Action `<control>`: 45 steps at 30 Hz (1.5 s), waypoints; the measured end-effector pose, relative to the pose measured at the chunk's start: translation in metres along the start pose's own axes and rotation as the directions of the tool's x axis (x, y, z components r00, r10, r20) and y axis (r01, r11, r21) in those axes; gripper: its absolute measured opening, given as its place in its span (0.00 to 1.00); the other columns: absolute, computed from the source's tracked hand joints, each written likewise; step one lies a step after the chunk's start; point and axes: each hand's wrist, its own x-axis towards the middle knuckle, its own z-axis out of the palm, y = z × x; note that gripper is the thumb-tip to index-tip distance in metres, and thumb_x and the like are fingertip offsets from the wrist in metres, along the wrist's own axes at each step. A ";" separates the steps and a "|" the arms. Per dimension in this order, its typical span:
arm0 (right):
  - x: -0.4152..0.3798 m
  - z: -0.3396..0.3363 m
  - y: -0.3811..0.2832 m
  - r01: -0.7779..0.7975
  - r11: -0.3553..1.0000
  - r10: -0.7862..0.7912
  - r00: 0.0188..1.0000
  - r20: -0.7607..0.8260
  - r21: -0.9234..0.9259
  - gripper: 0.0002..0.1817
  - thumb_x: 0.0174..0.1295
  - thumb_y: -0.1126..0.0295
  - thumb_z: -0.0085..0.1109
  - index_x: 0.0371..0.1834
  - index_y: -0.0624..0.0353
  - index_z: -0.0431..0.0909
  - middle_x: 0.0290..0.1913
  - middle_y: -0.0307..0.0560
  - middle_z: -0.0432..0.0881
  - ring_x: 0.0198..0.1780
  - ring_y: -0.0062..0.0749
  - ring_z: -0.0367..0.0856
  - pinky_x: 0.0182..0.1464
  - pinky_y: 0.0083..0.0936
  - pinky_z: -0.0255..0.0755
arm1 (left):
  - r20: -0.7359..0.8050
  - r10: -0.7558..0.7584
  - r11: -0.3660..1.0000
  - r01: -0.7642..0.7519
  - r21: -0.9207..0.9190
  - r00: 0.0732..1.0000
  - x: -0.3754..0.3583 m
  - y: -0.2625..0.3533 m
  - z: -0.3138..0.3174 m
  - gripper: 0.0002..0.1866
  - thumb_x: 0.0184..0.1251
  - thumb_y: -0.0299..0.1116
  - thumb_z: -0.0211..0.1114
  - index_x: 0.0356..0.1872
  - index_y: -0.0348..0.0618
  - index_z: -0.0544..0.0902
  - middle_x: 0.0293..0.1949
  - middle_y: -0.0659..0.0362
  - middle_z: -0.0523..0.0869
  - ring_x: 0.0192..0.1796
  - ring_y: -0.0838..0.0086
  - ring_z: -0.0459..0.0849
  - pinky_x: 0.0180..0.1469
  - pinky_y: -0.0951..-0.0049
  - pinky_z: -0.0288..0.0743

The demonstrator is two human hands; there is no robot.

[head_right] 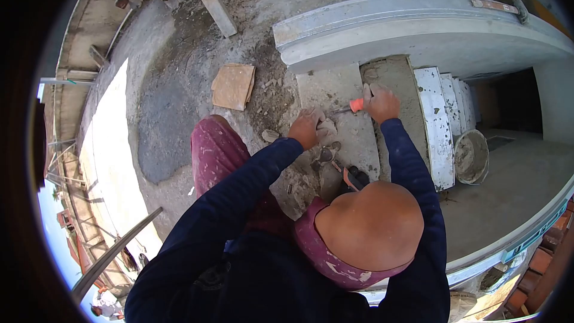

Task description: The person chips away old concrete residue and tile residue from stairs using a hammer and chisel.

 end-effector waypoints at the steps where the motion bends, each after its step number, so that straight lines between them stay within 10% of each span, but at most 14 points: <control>1: -0.004 -0.009 -0.004 0.008 1.000 -0.008 0.998 0.057 0.013 0.21 0.63 0.52 0.57 0.23 0.58 0.78 0.27 0.58 0.81 0.32 0.60 0.81 0.34 0.53 0.73 | 0.064 -0.096 0.984 0.104 -0.145 0.993 0.000 0.000 -0.007 0.24 0.57 0.47 0.72 0.44 0.39 0.77 0.43 0.49 0.81 0.53 0.53 0.79 0.58 0.56 0.70; 5: -0.016 -0.036 0.002 -0.031 0.992 0.004 0.978 0.208 0.124 0.20 0.61 0.55 0.61 0.21 0.61 0.75 0.25 0.60 0.79 0.30 0.59 0.80 0.32 0.52 0.71 | 0.123 -0.193 0.938 0.220 -0.267 0.973 -0.007 -0.024 -0.026 0.20 0.55 0.42 0.74 0.41 0.40 0.77 0.35 0.50 0.82 0.39 0.54 0.83 0.45 0.58 0.75; 10: -0.066 -0.061 -0.007 -0.215 0.961 0.201 0.975 0.096 0.175 0.16 0.59 0.63 0.65 0.22 0.62 0.73 0.24 0.58 0.77 0.29 0.57 0.77 0.33 0.49 0.70 | -0.144 -0.196 0.931 0.230 0.282 0.970 -0.014 -0.067 -0.074 0.17 0.56 0.39 0.73 0.39 0.41 0.78 0.40 0.51 0.83 0.48 0.55 0.81 0.51 0.57 0.73; 13: -0.092 -0.053 -0.037 -0.099 0.976 0.100 0.995 0.005 0.193 0.14 0.59 0.66 0.64 0.23 0.62 0.73 0.24 0.56 0.75 0.31 0.56 0.76 0.34 0.47 0.70 | 0.039 -0.177 0.970 0.181 -0.162 0.983 -0.001 -0.050 -0.063 0.18 0.58 0.39 0.70 0.48 0.43 0.80 0.47 0.49 0.82 0.58 0.55 0.76 0.61 0.54 0.69; 16: -0.099 -0.062 -0.057 -0.016 0.955 0.027 0.999 -0.033 0.298 0.14 0.58 0.68 0.63 0.22 0.63 0.71 0.25 0.56 0.75 0.30 0.55 0.76 0.33 0.46 0.69 | -0.092 0.288 0.957 -0.283 0.061 0.953 0.002 -0.026 -0.027 0.20 0.62 0.36 0.65 0.56 0.47 0.79 0.57 0.45 0.78 0.65 0.56 0.72 0.66 0.51 0.66; 22: -0.080 -0.088 -0.042 -0.197 0.951 0.219 0.973 -0.070 0.238 0.16 0.59 0.68 0.64 0.22 0.64 0.69 0.25 0.56 0.74 0.28 0.54 0.74 0.31 0.45 0.67 | 0.408 -0.015 0.949 -0.116 0.294 0.913 -0.013 -0.004 -0.041 0.25 0.62 0.33 0.60 0.63 0.49 0.77 0.66 0.43 0.70 0.69 0.52 0.69 0.68 0.53 0.66; 25: -0.079 -0.064 -0.048 -0.099 0.955 0.153 0.972 -0.179 0.281 0.16 0.61 0.68 0.64 0.21 0.63 0.69 0.24 0.55 0.72 0.25 0.54 0.71 0.30 0.44 0.67 | 0.778 -0.314 0.946 0.106 0.308 0.544 -0.001 0.006 -0.068 0.28 0.62 0.36 0.62 0.66 0.49 0.73 0.66 0.43 0.70 0.68 0.49 0.69 0.69 0.55 0.66; 27: -0.080 -0.056 -0.059 -0.059 0.941 0.107 0.986 -0.129 0.334 0.15 0.60 0.67 0.64 0.23 0.63 0.72 0.25 0.55 0.74 0.27 0.53 0.74 0.31 0.41 0.68 | 0.392 0.029 0.999 -0.043 0.027 0.919 -0.006 0.018 -0.065 0.28 0.62 0.38 0.64 0.65 0.47 0.73 0.62 0.42 0.74 0.65 0.49 0.73 0.67 0.56 0.68; 30: -0.078 -0.069 -0.080 -0.188 0.835 0.140 0.981 0.131 0.517 0.14 0.61 0.63 0.65 0.32 0.65 0.76 0.30 0.56 0.78 0.32 0.51 0.78 0.35 0.39 0.72 | -0.129 0.399 0.907 -0.411 -0.092 0.908 0.013 0.032 -0.038 0.29 0.62 0.42 0.67 0.62 0.44 0.73 0.53 0.42 0.82 0.58 0.50 0.79 0.61 0.55 0.73; 33: -0.081 -0.105 -0.082 -0.347 0.667 0.182 0.934 0.307 0.659 0.20 0.60 0.59 0.67 0.45 0.63 0.77 0.37 0.57 0.81 0.39 0.49 0.82 0.41 0.38 0.75 | 0.340 0.260 0.951 -0.180 -0.251 0.904 0.040 0.058 -0.054 0.28 0.61 0.42 0.68 0.59 0.40 0.73 0.47 0.44 0.84 0.54 0.48 0.82 0.57 0.55 0.74; 38: -0.179 -0.112 -0.051 -0.220 0.975 0.153 0.734 0.661 0.018 0.27 0.58 0.58 0.69 0.60 0.51 0.76 0.49 0.58 0.82 0.52 0.54 0.82 0.51 0.45 0.76 | 0.261 0.157 0.937 -0.060 -0.343 0.953 0.069 0.026 -0.058 0.29 0.60 0.44 0.71 0.58 0.39 0.73 0.48 0.44 0.84 0.53 0.49 0.82 0.56 0.57 0.74; 41: -0.224 -0.075 -0.052 -0.320 0.943 0.224 0.817 0.531 0.094 0.28 0.55 0.57 0.70 0.60 0.50 0.78 0.46 0.59 0.84 0.49 0.61 0.82 0.53 0.45 0.75 | 0.337 0.150 0.948 -0.038 -0.316 0.929 0.079 0.031 -0.064 0.32 0.59 0.44 0.72 0.61 0.39 0.71 0.50 0.43 0.83 0.54 0.49 0.81 0.57 0.58 0.73; 45: -0.202 -0.104 -0.060 -0.425 0.900 0.253 0.685 0.683 0.092 0.24 0.58 0.59 0.68 0.57 0.53 0.77 0.43 0.56 0.85 0.49 0.55 0.84 0.51 0.44 0.76 | 0.362 0.229 0.950 -0.126 -0.287 0.904 0.079 0.043 -0.059 0.34 0.60 0.42 0.71 0.64 0.39 0.70 0.54 0.42 0.82 0.57 0.49 0.80 0.58 0.58 0.73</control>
